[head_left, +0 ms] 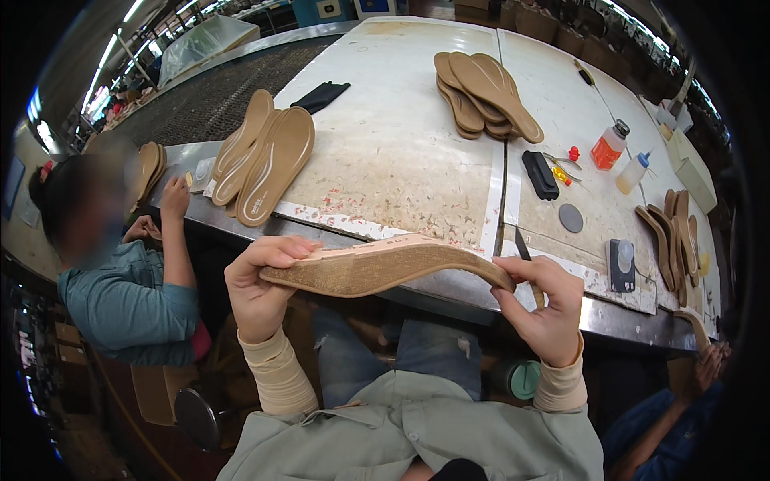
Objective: The person scrapes the surface of shoe insoles using a small knife-like tool. They repeatedly pick up insoles from a pile, scrape the top surface, and place them back on the table. The task is performed one at a time in a repetitive manner.
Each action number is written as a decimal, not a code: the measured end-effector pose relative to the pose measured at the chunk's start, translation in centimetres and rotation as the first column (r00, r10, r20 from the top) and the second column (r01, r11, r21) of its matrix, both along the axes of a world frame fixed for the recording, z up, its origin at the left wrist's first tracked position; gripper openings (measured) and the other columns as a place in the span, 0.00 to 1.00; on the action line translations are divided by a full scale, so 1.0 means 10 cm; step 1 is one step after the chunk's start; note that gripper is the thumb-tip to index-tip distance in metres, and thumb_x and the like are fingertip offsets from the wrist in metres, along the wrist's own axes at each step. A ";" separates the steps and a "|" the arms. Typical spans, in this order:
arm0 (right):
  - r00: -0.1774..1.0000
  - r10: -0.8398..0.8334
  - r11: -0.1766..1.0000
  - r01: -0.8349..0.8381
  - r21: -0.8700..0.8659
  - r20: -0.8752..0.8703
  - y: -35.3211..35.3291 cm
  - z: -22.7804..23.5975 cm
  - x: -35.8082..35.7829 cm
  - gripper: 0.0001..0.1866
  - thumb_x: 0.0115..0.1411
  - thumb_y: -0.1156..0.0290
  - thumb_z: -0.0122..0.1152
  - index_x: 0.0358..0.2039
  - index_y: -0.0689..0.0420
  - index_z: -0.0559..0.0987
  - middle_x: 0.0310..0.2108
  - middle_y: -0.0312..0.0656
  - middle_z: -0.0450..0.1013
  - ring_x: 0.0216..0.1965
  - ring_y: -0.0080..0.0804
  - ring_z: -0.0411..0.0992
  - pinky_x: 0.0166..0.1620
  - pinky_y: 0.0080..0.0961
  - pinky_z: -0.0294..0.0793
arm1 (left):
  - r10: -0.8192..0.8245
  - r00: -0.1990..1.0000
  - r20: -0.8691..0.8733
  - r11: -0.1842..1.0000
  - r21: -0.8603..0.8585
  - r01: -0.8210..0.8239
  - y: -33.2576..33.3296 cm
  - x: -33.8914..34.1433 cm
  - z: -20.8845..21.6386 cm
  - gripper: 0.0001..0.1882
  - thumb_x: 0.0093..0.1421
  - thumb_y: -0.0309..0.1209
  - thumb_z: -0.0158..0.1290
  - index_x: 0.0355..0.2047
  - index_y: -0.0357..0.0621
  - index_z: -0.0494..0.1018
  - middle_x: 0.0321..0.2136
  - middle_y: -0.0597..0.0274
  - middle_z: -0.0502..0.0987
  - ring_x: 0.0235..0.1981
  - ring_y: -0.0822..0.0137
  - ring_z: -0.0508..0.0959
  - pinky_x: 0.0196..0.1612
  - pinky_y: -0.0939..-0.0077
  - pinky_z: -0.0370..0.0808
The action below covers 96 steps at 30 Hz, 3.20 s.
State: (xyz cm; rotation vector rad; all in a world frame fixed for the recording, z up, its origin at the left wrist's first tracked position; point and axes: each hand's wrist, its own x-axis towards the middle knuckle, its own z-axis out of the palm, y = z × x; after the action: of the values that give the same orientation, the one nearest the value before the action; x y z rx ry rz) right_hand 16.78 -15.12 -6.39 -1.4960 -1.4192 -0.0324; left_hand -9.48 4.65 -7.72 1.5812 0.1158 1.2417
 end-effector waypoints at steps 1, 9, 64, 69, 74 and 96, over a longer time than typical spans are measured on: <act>1.000 0.008 1.000 -0.008 -0.001 -0.009 0.01 -0.02 0.00 0.17 0.41 0.83 0.68 0.36 0.62 0.82 0.22 0.44 0.74 0.23 0.34 0.73 0.28 0.23 0.69 | 0.005 1.000 0.005 1.000 0.001 -0.005 -0.01 -0.01 0.00 0.12 0.49 0.14 0.60 0.33 0.37 0.73 0.35 0.53 0.77 0.42 0.56 0.78 0.52 0.48 0.75; 0.997 0.030 0.999 -0.032 -0.029 -0.065 0.02 -0.03 -0.02 0.16 0.43 0.81 0.68 0.37 0.62 0.82 0.26 0.46 0.77 0.25 0.33 0.75 0.30 0.23 0.72 | 0.015 0.998 0.054 1.000 0.009 -0.015 0.00 -0.09 -0.05 0.11 0.51 0.17 0.61 0.34 0.38 0.73 0.35 0.53 0.77 0.41 0.56 0.78 0.52 0.47 0.75; 0.911 -0.085 0.994 0.052 -0.093 -0.404 -0.15 -0.26 0.29 0.08 0.56 0.82 0.61 0.37 0.68 0.80 0.33 0.43 0.80 0.33 0.23 0.76 0.39 0.17 0.74 | 0.906 -0.070 -0.418 0.354 0.837 -0.418 1.57 0.23 -0.56 0.29 0.41 0.27 0.64 0.47 0.51 0.71 0.52 0.55 0.69 0.59 0.54 0.65 0.64 0.43 0.51; 0.899 -0.023 0.996 -0.015 -0.083 -0.438 -0.03 -0.29 0.23 0.09 0.56 0.81 0.62 0.38 0.68 0.80 0.33 0.42 0.80 0.33 0.22 0.76 0.39 0.18 0.74 | 0.878 0.228 -0.422 0.479 0.758 -0.442 1.13 0.33 -0.41 0.23 0.37 0.24 0.64 0.38 0.48 0.74 0.44 0.56 0.72 0.45 0.53 0.74 0.51 0.57 0.69; 0.773 0.030 0.999 -0.044 -0.006 -0.634 0.24 -0.48 0.17 0.15 0.54 0.79 0.67 0.43 0.67 0.78 0.34 0.43 0.79 0.34 0.23 0.76 0.39 0.19 0.77 | 0.676 0.657 -0.333 0.631 0.722 -0.283 0.25 0.56 -0.35 0.23 0.37 0.22 0.60 0.38 0.48 0.75 0.45 0.57 0.73 0.37 0.55 0.75 0.42 0.63 0.72; 0.977 0.202 0.972 -0.209 0.107 0.075 0.34 0.08 -0.31 0.17 0.35 0.83 0.66 0.31 0.59 0.81 0.21 0.40 0.72 0.22 0.36 0.68 0.27 0.27 0.67 | 0.194 0.923 -0.333 0.913 0.407 -0.045 -0.64 0.52 0.25 0.24 0.45 0.15 0.58 0.46 0.36 0.74 0.38 0.53 0.80 0.39 0.58 0.81 0.42 0.71 0.76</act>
State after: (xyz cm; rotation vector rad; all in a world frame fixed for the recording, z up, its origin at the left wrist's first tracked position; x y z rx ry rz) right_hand 13.65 -11.69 -5.58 -1.2587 -1.5911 -0.0331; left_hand -4.30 -1.73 -5.26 2.1820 0.2182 1.0925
